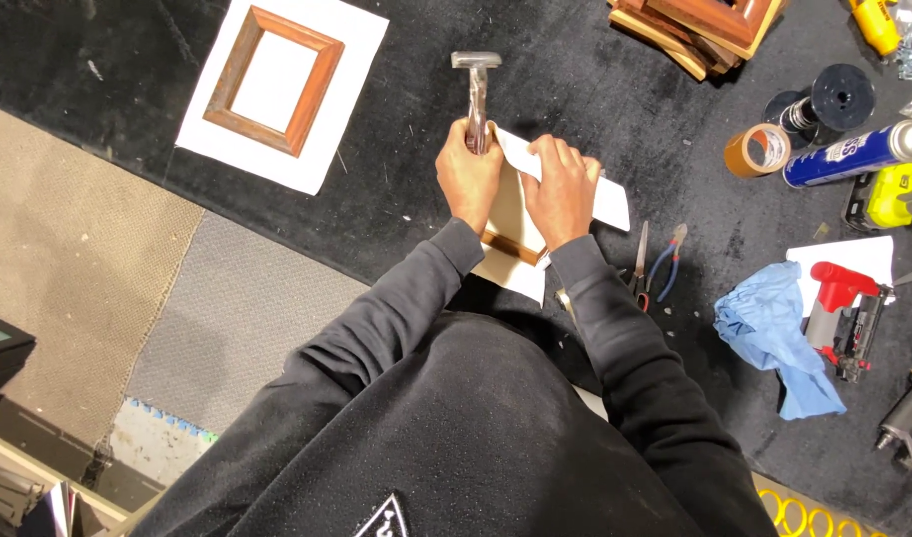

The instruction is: The person assembles a wooden frame by attaching white paper to its edges. They use a staple gun to secure the paper, then trim excess with scissors. The process is repeated for multiple frames on a workbench.

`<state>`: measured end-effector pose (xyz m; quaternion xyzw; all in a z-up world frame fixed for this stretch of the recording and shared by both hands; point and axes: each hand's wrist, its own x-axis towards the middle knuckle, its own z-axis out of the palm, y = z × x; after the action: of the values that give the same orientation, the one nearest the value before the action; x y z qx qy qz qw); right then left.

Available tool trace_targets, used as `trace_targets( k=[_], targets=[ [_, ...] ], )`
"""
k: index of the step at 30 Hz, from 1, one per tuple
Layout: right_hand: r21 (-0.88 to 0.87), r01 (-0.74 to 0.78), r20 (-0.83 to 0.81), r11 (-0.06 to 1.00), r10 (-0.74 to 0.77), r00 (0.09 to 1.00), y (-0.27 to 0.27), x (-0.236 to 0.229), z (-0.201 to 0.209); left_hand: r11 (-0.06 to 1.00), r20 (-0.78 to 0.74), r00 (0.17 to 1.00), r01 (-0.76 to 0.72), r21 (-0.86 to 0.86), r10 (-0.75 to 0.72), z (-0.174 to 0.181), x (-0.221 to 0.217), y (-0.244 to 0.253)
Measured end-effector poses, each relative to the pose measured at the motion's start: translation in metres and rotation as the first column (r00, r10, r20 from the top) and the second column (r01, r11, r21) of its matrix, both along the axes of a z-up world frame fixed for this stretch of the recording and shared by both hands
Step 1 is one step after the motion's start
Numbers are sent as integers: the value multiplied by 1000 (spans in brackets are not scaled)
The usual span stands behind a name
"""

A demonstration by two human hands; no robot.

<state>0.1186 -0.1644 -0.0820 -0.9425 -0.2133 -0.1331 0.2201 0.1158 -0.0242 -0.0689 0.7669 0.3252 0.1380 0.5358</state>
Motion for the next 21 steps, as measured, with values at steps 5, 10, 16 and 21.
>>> trace_targets(
  k=[5,10,16,21],
  targets=[
    [6,19,20,1000,-19,1000,-3,-1,-8,1000,-28,1000,-10,16,10,-8,7,2],
    [28,23,25,999,-24,999,-1,-4,-2,989,14,1000,-25,-145,27,-17,7,13],
    [29,29,2,999,-29,1000,2,-7,3,937,92,994,-31,-348,67,-40,14,17],
    [21,41,5,999,-41,999,3,-5,1,754,148,972,-42,-655,182,-51,12,17]
  ],
)
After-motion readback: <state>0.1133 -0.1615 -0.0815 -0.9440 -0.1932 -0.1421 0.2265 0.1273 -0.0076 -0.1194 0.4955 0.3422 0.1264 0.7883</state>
